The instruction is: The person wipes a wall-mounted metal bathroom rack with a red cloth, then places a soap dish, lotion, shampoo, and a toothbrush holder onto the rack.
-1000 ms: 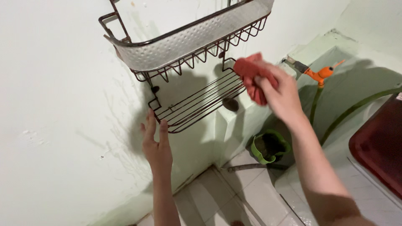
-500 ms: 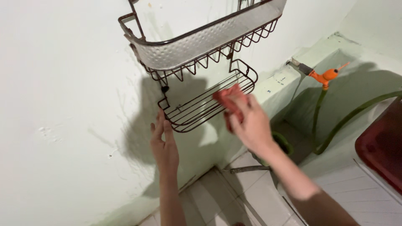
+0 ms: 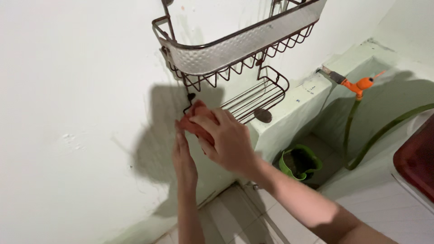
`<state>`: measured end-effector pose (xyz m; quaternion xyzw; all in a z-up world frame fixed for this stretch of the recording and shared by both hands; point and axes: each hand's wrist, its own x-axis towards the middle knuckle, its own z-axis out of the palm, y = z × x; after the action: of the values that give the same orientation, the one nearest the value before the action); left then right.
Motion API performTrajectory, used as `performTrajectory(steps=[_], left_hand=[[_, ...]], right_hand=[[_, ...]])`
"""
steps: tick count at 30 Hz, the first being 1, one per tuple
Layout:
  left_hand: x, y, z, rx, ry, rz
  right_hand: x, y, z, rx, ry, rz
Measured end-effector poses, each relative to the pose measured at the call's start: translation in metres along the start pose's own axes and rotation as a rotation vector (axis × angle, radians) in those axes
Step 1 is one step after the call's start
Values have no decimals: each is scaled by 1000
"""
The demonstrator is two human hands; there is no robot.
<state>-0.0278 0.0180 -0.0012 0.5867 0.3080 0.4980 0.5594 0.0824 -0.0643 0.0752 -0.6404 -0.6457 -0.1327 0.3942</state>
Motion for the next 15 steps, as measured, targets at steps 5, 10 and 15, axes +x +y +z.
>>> performTrajectory(steps=[5,10,15], left_hand=[[-4,-11,6,-57,86,-25],[-12,-13,8,34,183,-117],[-25,-18,2,141,211,12]], right_hand=[[26,-10,18,-134,-37,6],[34,-6,37,-243,-234,16],[30,-3,35,-159,-125,-71]])
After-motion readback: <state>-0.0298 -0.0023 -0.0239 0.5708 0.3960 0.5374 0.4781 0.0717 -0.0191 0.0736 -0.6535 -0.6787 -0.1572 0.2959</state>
